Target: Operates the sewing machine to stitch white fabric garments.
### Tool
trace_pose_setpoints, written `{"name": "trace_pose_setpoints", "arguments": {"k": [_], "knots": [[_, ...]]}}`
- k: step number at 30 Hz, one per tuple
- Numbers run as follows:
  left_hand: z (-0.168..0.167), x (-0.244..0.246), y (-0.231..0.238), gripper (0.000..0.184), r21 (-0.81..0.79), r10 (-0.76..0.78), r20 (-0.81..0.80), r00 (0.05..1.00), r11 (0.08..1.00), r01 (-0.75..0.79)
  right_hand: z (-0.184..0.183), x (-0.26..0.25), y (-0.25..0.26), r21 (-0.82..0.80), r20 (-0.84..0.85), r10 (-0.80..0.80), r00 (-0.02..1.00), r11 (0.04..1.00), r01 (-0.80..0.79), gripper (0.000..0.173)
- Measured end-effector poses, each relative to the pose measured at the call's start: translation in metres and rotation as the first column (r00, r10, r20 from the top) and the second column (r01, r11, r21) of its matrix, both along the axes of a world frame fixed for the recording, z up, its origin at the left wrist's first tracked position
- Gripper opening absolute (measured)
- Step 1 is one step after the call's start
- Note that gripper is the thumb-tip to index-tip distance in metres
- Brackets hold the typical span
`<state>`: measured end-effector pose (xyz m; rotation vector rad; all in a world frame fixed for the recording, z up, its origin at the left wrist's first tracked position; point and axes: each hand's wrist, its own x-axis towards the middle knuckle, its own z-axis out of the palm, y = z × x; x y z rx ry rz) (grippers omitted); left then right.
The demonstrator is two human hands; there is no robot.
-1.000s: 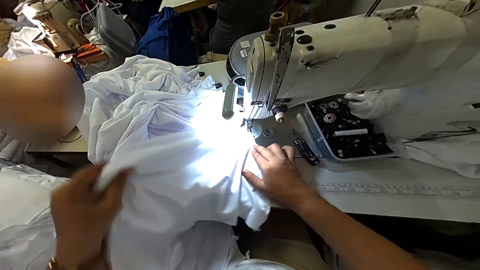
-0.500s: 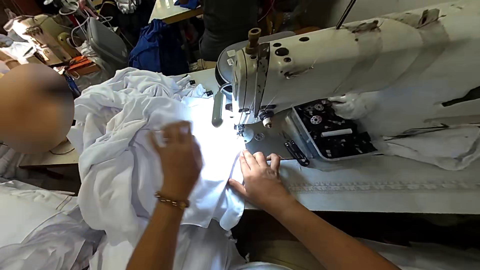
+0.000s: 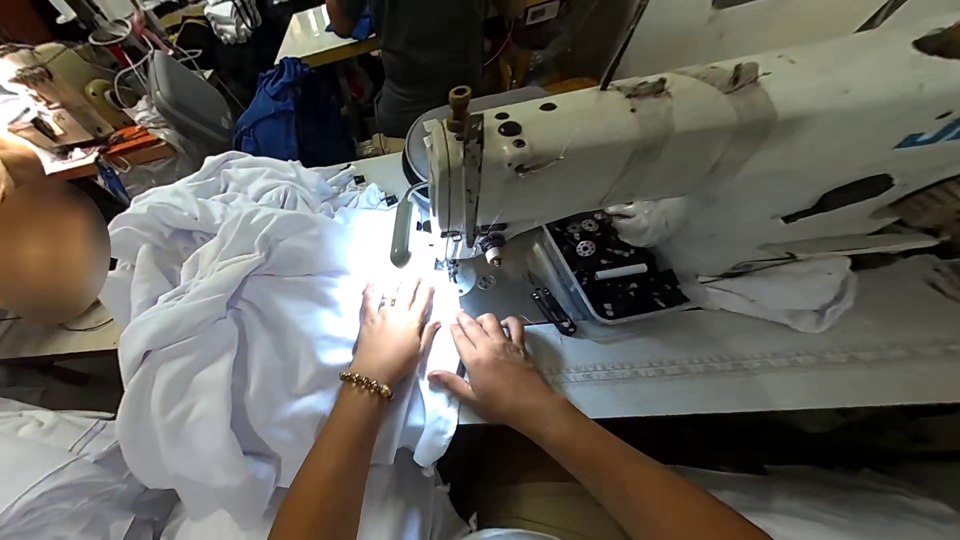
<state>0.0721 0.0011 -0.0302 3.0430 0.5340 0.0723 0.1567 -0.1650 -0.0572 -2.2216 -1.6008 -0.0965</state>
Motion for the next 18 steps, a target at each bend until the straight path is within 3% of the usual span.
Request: {"name": "trace_pose_setpoints", "arguments": {"k": [3,5,8,10,12,16,18], "knots": [[0.001,-0.003,-0.004,0.055,0.043,-0.011,0.052,0.999,0.999,0.008,0.015,0.028,-0.015,0.068,-0.177,0.110,0.978,0.993,-0.099,0.059],[0.003,-0.005,-0.007,0.056,0.059,-0.007,0.079,0.997,0.998,0.002,0.030,0.063,-0.031,0.151,-0.151,0.104,0.983,0.985,-0.081,0.043],[0.010,-0.008,-0.011,0.052,0.047,-0.005,0.103,0.995,0.999,0.000,0.061,0.119,-0.062,0.134,-0.159,-0.092,0.983,0.984,0.114,0.029],[0.010,-0.010,-0.013,0.050,0.047,-0.033,0.138,0.990,0.999,0.026,0.076,0.145,-0.076,0.017,-0.186,-0.233,0.955,0.971,0.240,0.022],[0.010,-0.012,-0.016,0.048,0.029,-0.059,0.173,0.983,0.998,0.055,0.079,0.159,-0.079,-0.080,-0.172,-0.272,0.947,0.962,0.262,0.021],[0.007,-0.016,-0.024,0.050,0.016,-0.113,0.239,0.964,0.994,0.112,0.064,0.168,-0.062,-0.129,-0.144,-0.157,0.977,0.982,0.139,0.025],[0.008,-0.018,-0.027,0.050,0.011,-0.114,0.257,0.960,0.993,0.115,0.055,0.171,-0.053,-0.137,-0.145,-0.127,0.981,0.985,0.107,0.019]]}}
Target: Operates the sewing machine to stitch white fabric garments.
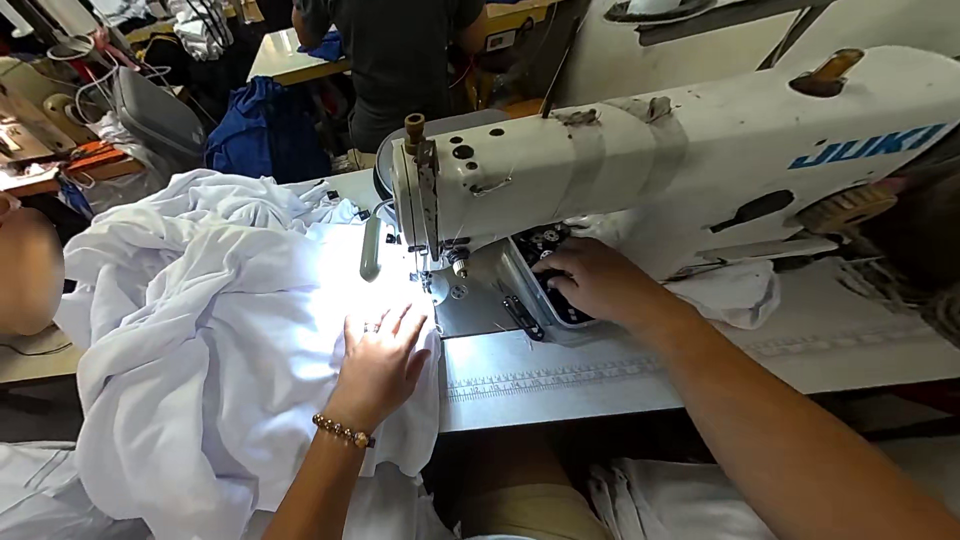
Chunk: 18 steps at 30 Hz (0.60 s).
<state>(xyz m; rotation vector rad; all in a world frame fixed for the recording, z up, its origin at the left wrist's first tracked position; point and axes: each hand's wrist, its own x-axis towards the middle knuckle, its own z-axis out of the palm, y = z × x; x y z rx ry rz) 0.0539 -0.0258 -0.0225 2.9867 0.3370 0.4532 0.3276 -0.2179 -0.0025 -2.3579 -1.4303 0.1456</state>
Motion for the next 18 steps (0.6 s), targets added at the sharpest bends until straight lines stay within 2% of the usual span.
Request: {"name": "trace_pose_setpoints", "arguments": {"k": [2,4,6,8,10,12,13,15,18], "knots": [[0.003,-0.003,0.000,0.048,-0.001,0.011,0.007,1.000,1.000,-0.011,-0.002,0.002,0.004,0.015,-0.003,0.015,1.000,1.000,-0.015,0.011],[0.006,-0.007,0.001,0.047,0.004,0.024,0.007,1.000,1.000,-0.024,0.002,0.003,0.002,0.061,-0.024,-0.004,1.000,0.998,0.005,0.010],[0.007,-0.010,0.001,0.045,-0.009,0.029,0.033,0.999,1.000,-0.029,0.011,0.000,-0.004,0.138,-0.098,-0.086,0.991,0.985,0.099,0.010],[0.007,-0.009,-0.004,0.042,-0.078,0.026,0.101,0.995,0.997,-0.018,0.022,-0.005,-0.011,0.210,-0.271,-0.215,0.938,0.938,0.276,0.012],[0.010,-0.002,-0.015,0.037,-0.253,0.029,0.196,0.980,0.967,0.022,0.024,-0.009,-0.017,0.284,-0.546,-0.252,0.799,0.841,0.460,0.007],[0.015,0.005,-0.029,0.032,-0.440,0.021,0.299,0.954,0.890,0.118,0.030,-0.018,-0.022,0.293,-0.821,-0.119,0.559,0.751,0.591,0.009],[0.017,0.010,-0.037,0.030,-0.530,0.022,0.354,0.935,0.828,0.181,0.034,-0.024,-0.024,0.276,-0.901,-0.036,0.432,0.721,0.635,0.013],[0.022,0.018,-0.054,0.029,-0.677,0.055,0.412,0.909,0.687,0.265,0.038,-0.038,-0.027,0.235,-0.963,0.079,0.258,0.711,0.663,0.020],[0.033,0.027,-0.074,0.034,-0.858,0.144,0.335,0.931,0.455,0.238,0.037,-0.067,-0.027,0.231,-0.972,0.150,0.182,0.763,0.604,0.026]]}}
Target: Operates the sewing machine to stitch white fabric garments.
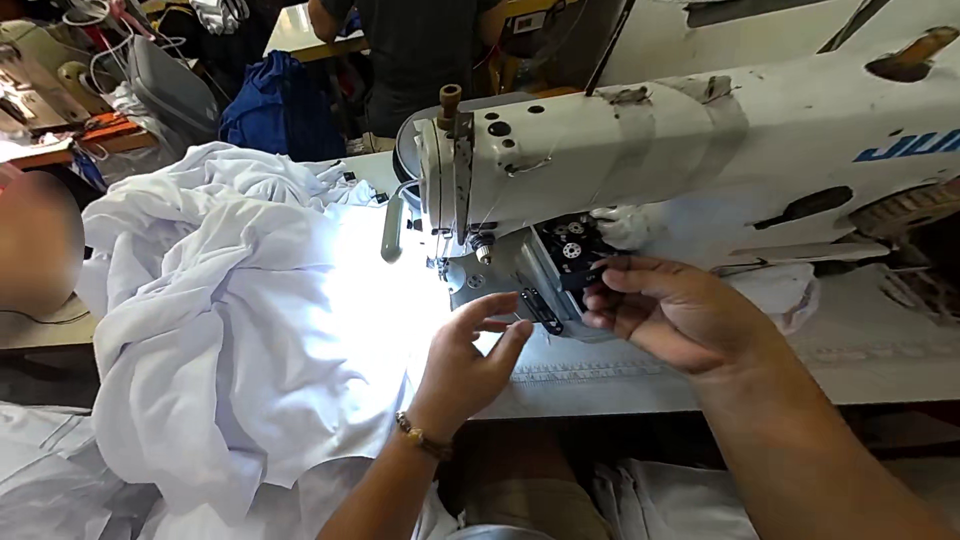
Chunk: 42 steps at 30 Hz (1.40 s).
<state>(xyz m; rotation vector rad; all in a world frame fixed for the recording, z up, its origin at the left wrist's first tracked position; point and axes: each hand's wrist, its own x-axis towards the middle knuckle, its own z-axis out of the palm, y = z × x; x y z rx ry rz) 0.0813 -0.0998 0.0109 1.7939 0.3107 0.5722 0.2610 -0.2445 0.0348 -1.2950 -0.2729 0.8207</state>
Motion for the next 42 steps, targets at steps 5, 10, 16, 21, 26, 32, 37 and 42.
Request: {"name": "trace_pose_setpoints", "arguments": {"k": [5,10,16,21,26,32,37,42], "knots": [[0.004,0.003,-0.008,0.024,-0.374,-0.020,-0.052,0.998,0.927,-0.001,-0.002,-0.044,0.008,0.072,-0.068,0.145,0.987,0.988,-0.140,0.029],[0.000,-0.008,-0.005,0.014,-0.524,-0.004,0.050,0.999,0.851,0.030,-0.011,-0.060,0.019,0.117,-0.087,0.181,0.980,0.978,-0.170,0.023],[-0.006,-0.013,-0.005,0.017,-0.608,0.045,0.075,0.996,0.794,0.010,-0.023,-0.075,0.027,0.114,0.014,0.231,0.973,0.966,-0.231,0.013],[-0.011,-0.012,-0.006,0.013,-0.663,0.105,0.038,0.994,0.747,-0.053,-0.026,-0.082,0.029,0.048,0.126,0.171,0.977,0.983,-0.178,0.009],[-0.008,-0.017,-0.010,0.017,-0.650,0.092,0.019,0.996,0.758,-0.058,-0.033,-0.084,0.030,-0.025,0.326,0.126,0.937,0.992,-0.125,0.004],[-0.007,-0.019,-0.011,0.011,-0.644,0.132,-0.063,0.989,0.752,-0.141,-0.038,-0.084,0.029,-0.100,0.494,0.123,0.861,0.991,-0.084,0.007],[-0.008,-0.019,-0.011,0.011,-0.644,0.148,-0.127,0.981,0.740,-0.195,-0.035,-0.077,0.024,-0.200,0.670,0.158,0.725,0.979,-0.028,0.013],[-0.008,-0.019,-0.012,0.010,-0.643,0.161,-0.151,0.975,0.733,-0.221,-0.035,-0.071,0.026,-0.238,0.801,0.199,0.565,0.971,-0.005,0.013]]}}
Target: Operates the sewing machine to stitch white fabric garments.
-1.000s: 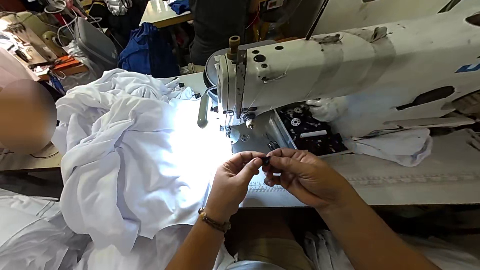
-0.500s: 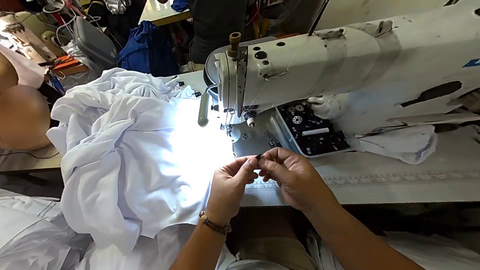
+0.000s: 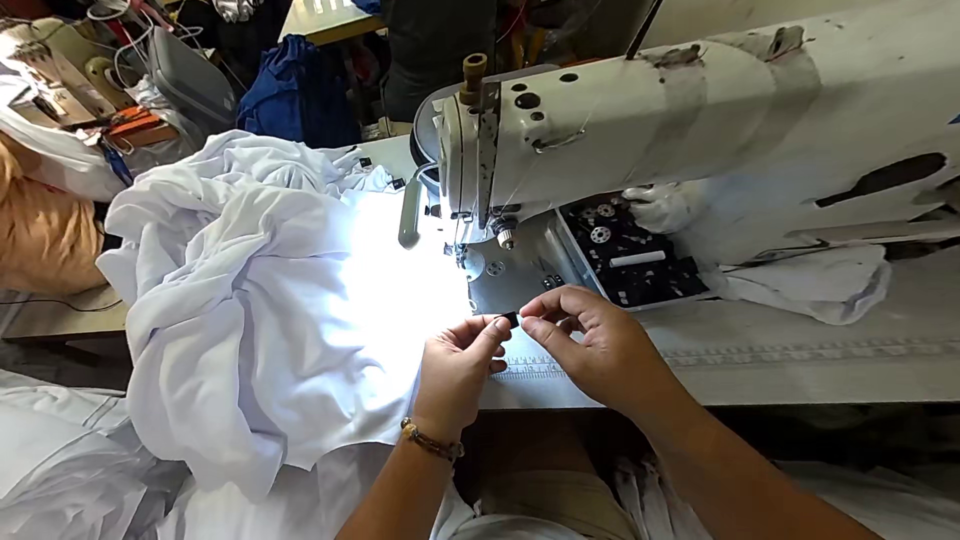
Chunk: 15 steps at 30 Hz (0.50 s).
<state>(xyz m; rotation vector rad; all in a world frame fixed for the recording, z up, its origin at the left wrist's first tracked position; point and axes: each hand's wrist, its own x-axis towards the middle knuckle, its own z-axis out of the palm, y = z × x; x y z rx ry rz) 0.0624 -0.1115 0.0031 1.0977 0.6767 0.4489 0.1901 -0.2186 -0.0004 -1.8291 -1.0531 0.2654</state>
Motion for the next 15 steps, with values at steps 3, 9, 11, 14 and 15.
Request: {"name": "trace_pose_setpoints", "arguments": {"k": [3,9,11,14,15], "knots": [[-0.002,0.002,0.002,0.009,-0.012,0.005,0.015,1.000,1.000,-0.005,0.001,0.002,0.003,-0.021,0.098,0.016,0.995,1.000,-0.014,0.014],[-0.005,0.003,0.004,0.007,0.006,0.010,0.034,0.999,1.000,-0.010,-0.003,0.002,0.007,-0.028,0.209,0.029,0.977,0.999,-0.024,0.015],[-0.007,0.003,0.004,0.007,0.033,0.007,0.028,1.000,0.999,-0.008,-0.004,0.003,0.008,-0.035,0.219,0.037,0.975,0.999,-0.030,0.014],[-0.011,0.002,0.004,0.008,0.091,-0.010,0.021,1.000,0.996,0.008,-0.005,0.003,0.009,-0.039,0.216,0.056,0.975,0.998,-0.049,0.013],[-0.012,0.002,0.005,0.008,0.104,-0.015,0.019,1.000,0.995,0.012,-0.005,0.003,0.009,-0.037,0.214,0.062,0.975,0.998,-0.055,0.013]]}}
